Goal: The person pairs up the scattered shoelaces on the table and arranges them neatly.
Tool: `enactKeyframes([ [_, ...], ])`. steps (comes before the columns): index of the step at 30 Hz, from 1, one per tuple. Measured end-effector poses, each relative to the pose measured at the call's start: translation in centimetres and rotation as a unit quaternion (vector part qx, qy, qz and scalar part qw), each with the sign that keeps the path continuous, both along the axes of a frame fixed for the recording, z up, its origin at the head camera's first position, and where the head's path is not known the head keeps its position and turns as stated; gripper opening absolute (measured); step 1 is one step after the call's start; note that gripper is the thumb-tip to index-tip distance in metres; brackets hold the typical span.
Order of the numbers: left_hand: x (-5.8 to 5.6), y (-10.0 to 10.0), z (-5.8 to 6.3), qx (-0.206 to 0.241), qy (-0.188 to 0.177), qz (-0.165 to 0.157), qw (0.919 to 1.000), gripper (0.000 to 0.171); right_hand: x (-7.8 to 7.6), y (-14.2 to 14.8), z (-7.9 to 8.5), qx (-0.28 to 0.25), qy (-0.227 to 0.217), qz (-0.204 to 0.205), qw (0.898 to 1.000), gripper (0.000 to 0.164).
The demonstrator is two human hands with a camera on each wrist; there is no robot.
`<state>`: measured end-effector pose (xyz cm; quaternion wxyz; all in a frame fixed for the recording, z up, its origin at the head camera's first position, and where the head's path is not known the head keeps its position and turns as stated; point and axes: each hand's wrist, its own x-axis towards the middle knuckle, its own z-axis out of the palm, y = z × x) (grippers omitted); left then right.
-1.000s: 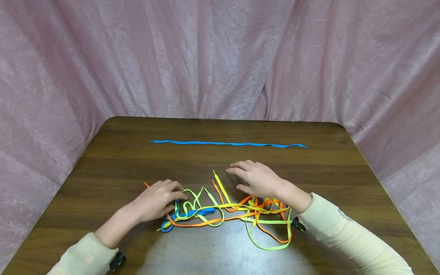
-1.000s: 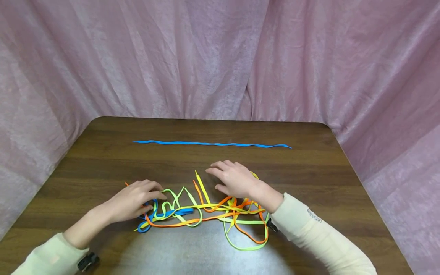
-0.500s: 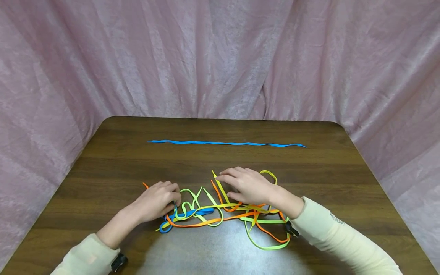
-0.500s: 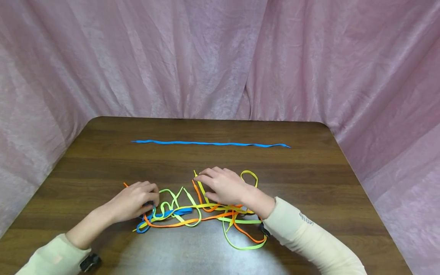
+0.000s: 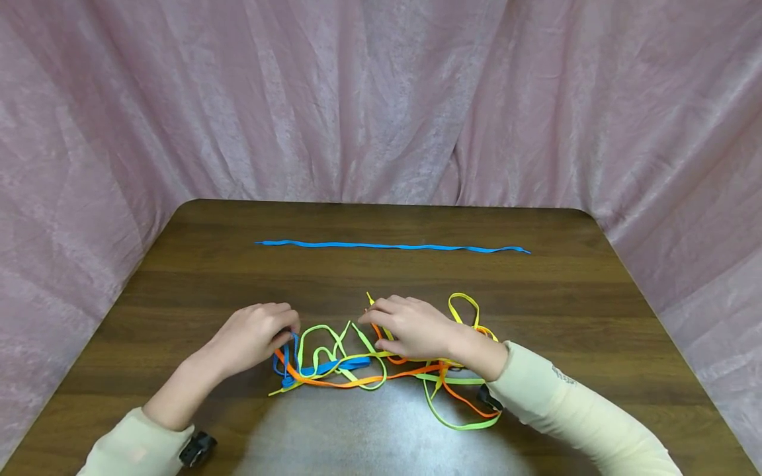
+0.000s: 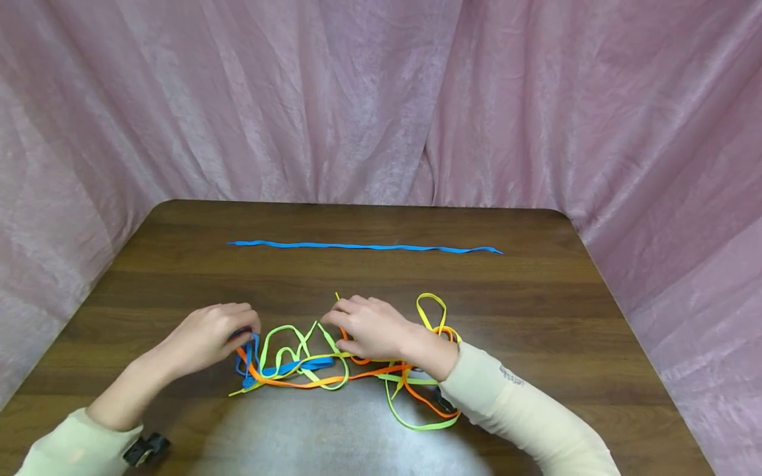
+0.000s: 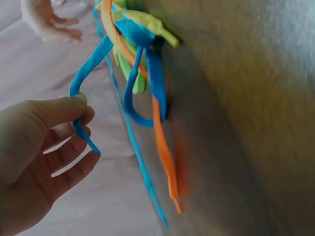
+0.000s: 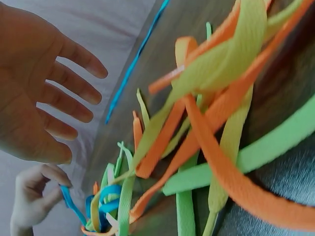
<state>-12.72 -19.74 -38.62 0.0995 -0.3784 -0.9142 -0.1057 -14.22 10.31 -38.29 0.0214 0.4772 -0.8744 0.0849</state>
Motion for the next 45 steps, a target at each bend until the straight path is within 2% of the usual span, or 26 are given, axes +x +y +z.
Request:
enactKeyframes([
  [5,0.1,-0.8,0.8,0.023,0.017,0.017,0.9995,0.025,0.1,-0.8,-0.5,0.024,-0.006,0.006,1.000,0.037],
  [10,0.1,-1.2,2.0,0.033,0.033,0.038,0.9982,0.024,0.2,-1.6,-0.7,0.013,-0.006,0.014,1.000,0.035],
  [15,-0.2,-1.8,2.5,0.037,0.051,0.049,0.9968,0.022,0.3,-2.5,-0.7,0.007,-0.009,0.025,1.000,0.034],
  [25,-0.9,-3.8,2.5,0.045,0.050,0.098,0.9929,0.021,0.2,-5.1,-0.8,-0.005,-0.026,0.018,0.999,0.030],
  [31,-1.1,-4.9,2.1,0.047,0.040,0.121,0.9907,0.018,0.0,-6.7,-0.8,-0.002,-0.038,-0.006,0.999,0.029],
  [36,-1.1,-5.4,2.0,0.056,0.041,0.134,0.9884,0.020,-0.3,-8.2,-0.7,-0.005,-0.066,-0.016,0.998,0.029],
  [40,-1.1,-5.6,2.1,0.062,0.043,0.147,0.9863,0.020,-0.2,-9.5,-0.9,0.010,-0.083,-0.020,0.996,0.030],
  [45,-1.2,-5.8,2.1,0.068,0.043,0.160,0.9839,0.020,0.3,-10.7,-1.4,0.037,-0.079,-0.018,0.996,0.027],
])
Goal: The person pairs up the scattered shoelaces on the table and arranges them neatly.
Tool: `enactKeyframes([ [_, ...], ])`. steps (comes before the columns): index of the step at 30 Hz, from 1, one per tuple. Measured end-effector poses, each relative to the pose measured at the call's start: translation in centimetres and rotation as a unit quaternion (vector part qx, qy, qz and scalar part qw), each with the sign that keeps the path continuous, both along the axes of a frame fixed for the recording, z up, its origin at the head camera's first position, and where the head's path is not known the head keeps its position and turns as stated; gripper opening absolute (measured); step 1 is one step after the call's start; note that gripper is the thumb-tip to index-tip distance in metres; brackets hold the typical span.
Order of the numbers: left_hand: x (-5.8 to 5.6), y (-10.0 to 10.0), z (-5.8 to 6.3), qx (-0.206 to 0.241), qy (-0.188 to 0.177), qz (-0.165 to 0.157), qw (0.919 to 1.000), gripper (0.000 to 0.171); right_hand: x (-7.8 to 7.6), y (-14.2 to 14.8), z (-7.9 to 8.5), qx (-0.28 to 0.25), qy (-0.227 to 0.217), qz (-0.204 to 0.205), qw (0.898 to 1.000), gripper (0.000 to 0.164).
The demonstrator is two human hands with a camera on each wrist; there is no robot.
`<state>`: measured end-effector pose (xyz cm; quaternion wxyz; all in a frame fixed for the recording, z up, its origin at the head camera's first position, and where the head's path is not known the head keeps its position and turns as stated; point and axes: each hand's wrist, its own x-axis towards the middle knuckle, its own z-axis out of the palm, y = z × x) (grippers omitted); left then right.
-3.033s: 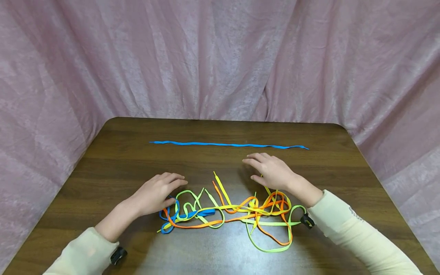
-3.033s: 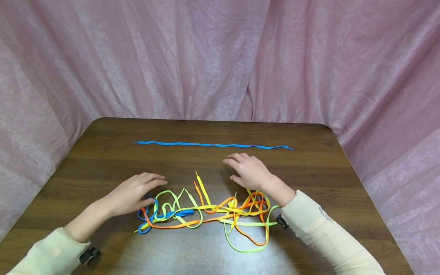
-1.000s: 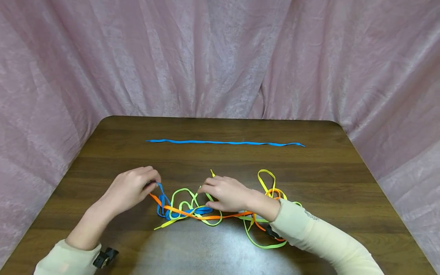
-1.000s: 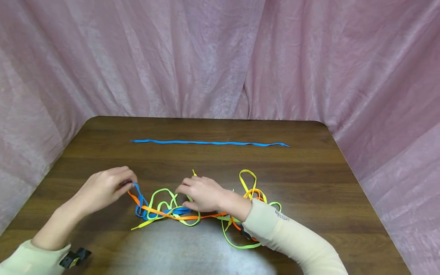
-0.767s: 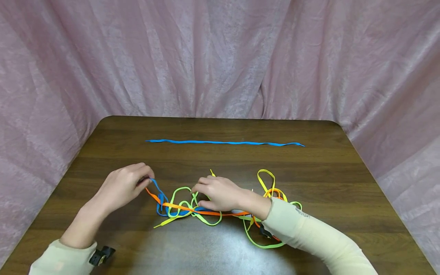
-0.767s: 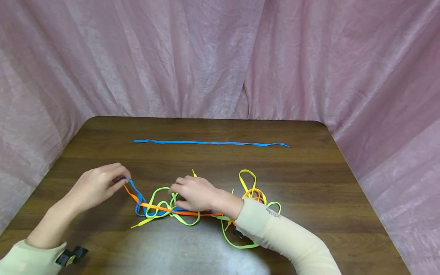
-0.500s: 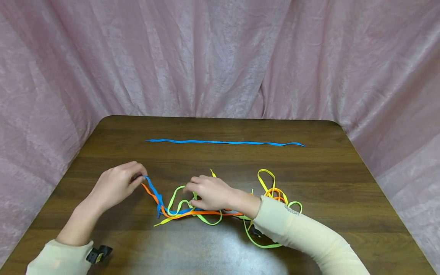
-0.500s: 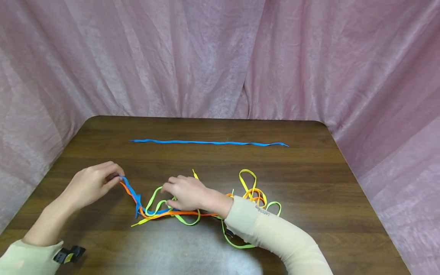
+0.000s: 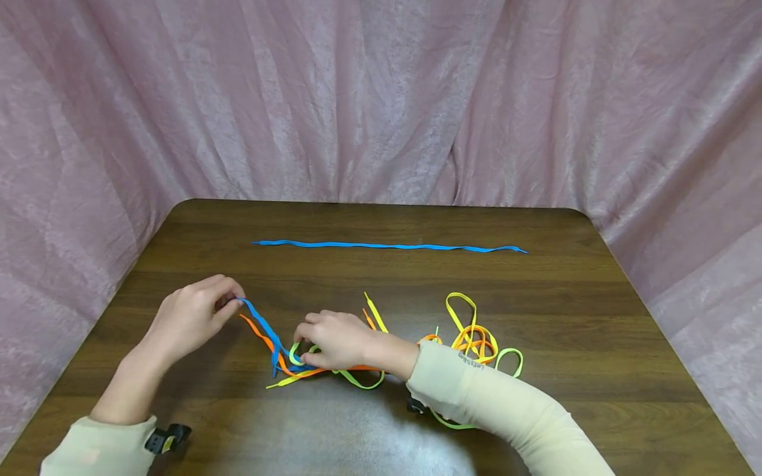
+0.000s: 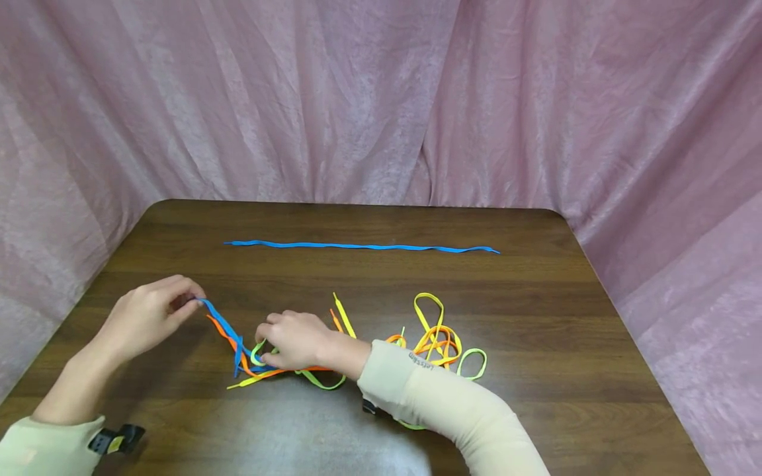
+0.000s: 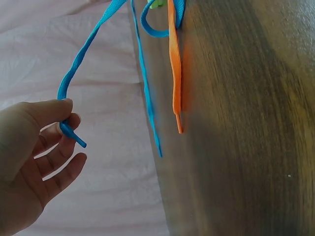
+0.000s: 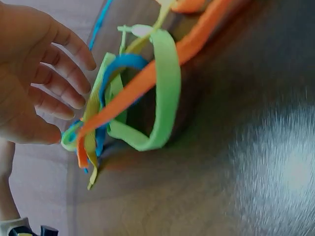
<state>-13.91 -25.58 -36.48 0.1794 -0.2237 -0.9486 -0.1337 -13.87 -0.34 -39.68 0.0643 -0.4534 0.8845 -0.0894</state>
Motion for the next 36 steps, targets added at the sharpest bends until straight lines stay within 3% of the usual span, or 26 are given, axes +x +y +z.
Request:
enactKeyframes([
  [6,0.1,-0.1,0.0,0.011,0.001,0.012,0.9999,0.020,0.3,-0.6,-0.6,0.015,0.003,-0.002,1.000,0.028],
  [12,0.3,0.1,0.2,0.017,0.015,0.011,0.9997,0.020,0.2,-1.5,-0.7,-0.026,-0.006,-0.005,1.000,0.027],
  [20,0.2,0.5,0.3,0.020,0.030,0.002,0.9994,0.018,0.1,-2.2,-0.4,-0.070,-0.025,-0.008,0.997,0.010],
  [36,-0.2,-0.6,-0.5,0.019,0.008,0.019,0.9996,0.018,0.1,0.1,0.3,-0.092,-0.015,0.005,0.996,0.011],
])
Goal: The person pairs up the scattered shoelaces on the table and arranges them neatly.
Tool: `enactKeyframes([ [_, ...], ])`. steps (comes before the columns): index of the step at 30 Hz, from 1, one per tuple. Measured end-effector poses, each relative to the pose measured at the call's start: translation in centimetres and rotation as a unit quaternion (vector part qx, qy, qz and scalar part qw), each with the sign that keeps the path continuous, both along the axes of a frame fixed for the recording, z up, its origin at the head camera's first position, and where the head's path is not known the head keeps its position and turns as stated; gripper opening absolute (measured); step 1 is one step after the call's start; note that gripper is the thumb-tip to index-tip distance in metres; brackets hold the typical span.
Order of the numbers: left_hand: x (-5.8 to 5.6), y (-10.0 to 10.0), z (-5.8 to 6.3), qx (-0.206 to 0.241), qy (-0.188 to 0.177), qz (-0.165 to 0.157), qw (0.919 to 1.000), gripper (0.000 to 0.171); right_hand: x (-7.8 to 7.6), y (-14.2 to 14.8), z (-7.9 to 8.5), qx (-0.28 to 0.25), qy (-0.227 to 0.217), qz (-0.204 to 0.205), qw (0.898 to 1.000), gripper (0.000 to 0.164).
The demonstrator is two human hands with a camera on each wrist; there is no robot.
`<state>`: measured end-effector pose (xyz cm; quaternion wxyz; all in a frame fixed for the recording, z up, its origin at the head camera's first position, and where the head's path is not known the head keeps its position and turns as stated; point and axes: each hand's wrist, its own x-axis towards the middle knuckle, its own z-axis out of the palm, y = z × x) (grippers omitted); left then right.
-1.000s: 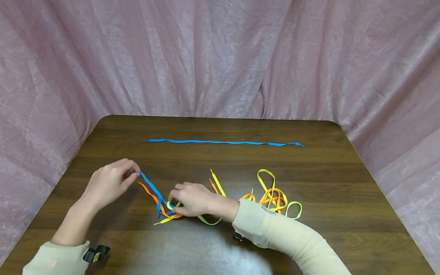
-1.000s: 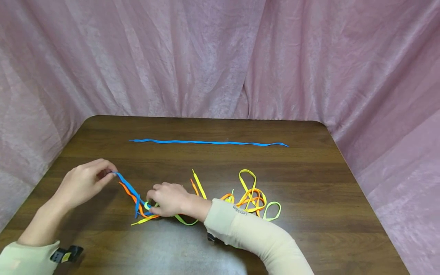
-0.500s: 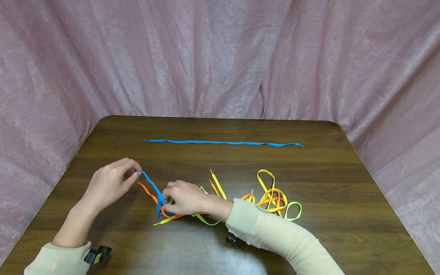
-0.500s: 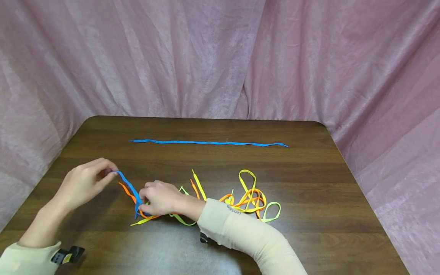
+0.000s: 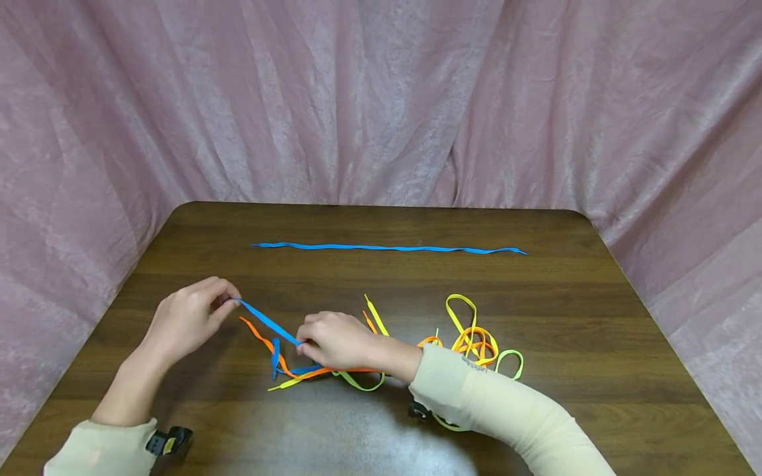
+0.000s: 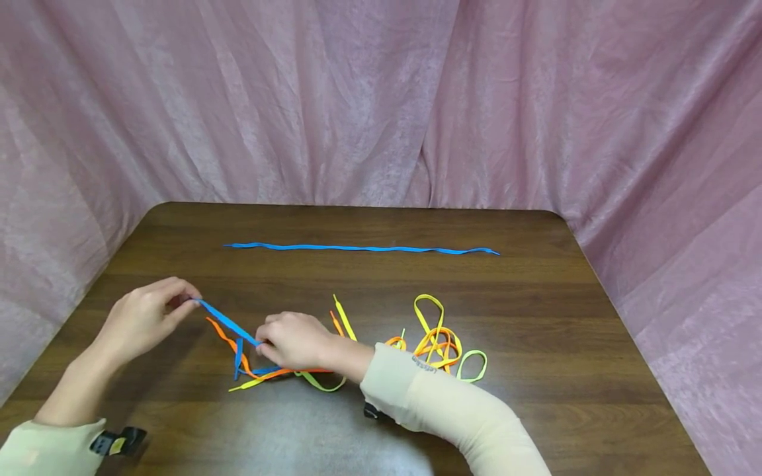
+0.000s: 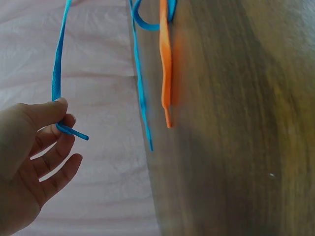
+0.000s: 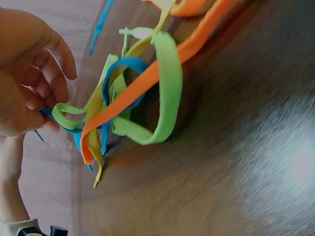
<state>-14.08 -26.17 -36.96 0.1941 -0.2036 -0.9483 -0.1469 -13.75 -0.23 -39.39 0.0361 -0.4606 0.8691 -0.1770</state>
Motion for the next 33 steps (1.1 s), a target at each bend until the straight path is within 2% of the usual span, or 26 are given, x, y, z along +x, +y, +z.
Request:
enactKeyframes([
  [7,-0.1,-0.9,-0.8,0.006,-0.026,0.014,0.9995,0.020,-0.3,1.8,0.5,-0.009,-0.012,0.001,1.000,0.016],
  [11,-0.1,-1.2,-1.0,0.008,-0.033,0.018,0.9993,0.019,-0.6,2.8,0.7,-0.002,0.002,-0.002,1.000,0.018],
  [20,-0.4,-1.6,-1.2,0.008,-0.026,0.018,0.9995,0.019,-0.9,5.2,1.2,0.002,0.017,0.001,1.000,0.016],
  [27,-0.6,-1.9,-1.3,0.013,-0.016,0.023,0.9995,0.017,-1.3,7.4,1.6,-0.017,0.009,-0.007,1.000,0.015],
  [33,-0.6,-2.3,-1.4,0.017,-0.010,0.035,0.9992,0.015,-1.7,9.2,1.7,-0.024,0.019,-0.022,0.999,0.014],
])
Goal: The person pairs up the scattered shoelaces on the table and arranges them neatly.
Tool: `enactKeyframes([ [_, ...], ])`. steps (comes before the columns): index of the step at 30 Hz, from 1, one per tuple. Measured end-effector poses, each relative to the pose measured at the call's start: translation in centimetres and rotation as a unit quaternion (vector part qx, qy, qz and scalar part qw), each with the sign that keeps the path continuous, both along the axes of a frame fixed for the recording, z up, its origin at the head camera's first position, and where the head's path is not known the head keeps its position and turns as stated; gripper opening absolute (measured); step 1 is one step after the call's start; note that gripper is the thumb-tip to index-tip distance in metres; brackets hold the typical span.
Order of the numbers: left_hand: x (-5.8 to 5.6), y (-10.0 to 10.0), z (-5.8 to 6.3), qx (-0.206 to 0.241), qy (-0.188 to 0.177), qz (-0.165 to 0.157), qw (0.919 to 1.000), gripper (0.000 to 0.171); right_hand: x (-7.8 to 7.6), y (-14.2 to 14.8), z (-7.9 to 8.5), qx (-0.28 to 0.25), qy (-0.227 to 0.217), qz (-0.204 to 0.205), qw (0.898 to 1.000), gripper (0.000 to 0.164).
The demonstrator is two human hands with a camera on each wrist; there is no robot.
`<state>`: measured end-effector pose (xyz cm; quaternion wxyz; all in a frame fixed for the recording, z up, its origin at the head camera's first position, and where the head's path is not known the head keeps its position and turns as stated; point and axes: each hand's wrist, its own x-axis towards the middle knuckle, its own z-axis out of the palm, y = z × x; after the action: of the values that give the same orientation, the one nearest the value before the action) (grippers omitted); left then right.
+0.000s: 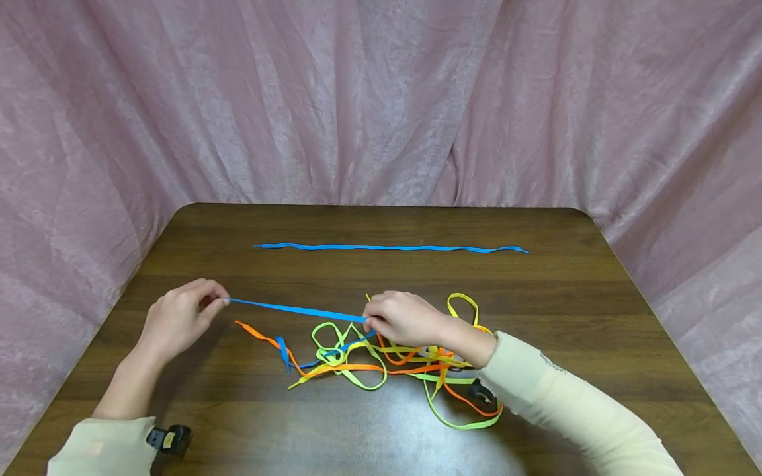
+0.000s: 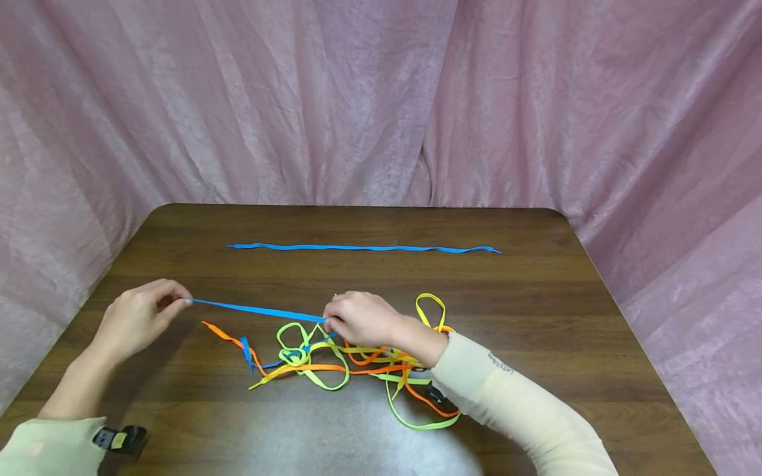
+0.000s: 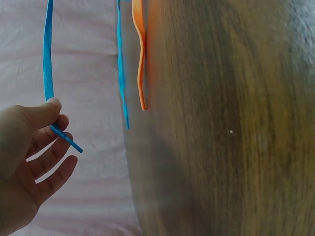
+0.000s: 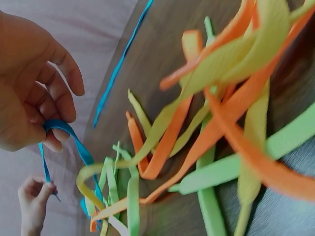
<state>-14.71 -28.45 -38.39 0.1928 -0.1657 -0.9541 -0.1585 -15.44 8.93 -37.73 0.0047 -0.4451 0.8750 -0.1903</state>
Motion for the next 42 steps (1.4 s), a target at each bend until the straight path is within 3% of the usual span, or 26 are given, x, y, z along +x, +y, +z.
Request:
enactKeyframes([
  [9,-0.1,-0.5,-0.1,-0.001,0.012,0.016,0.9998,0.015,-0.6,2.9,-0.2,-0.005,-0.008,-0.025,1.000,0.013],
  [21,-0.3,-1.6,-0.5,0.000,-0.006,0.031,0.9995,0.014,-1.0,6.4,-0.5,-0.022,-0.027,-0.055,0.998,0.012],
  [42,-0.6,-2.2,-1.1,-0.003,-0.028,0.046,0.9985,0.011,-3.0,13.2,-0.9,-0.023,0.005,-0.140,0.990,0.009],
])
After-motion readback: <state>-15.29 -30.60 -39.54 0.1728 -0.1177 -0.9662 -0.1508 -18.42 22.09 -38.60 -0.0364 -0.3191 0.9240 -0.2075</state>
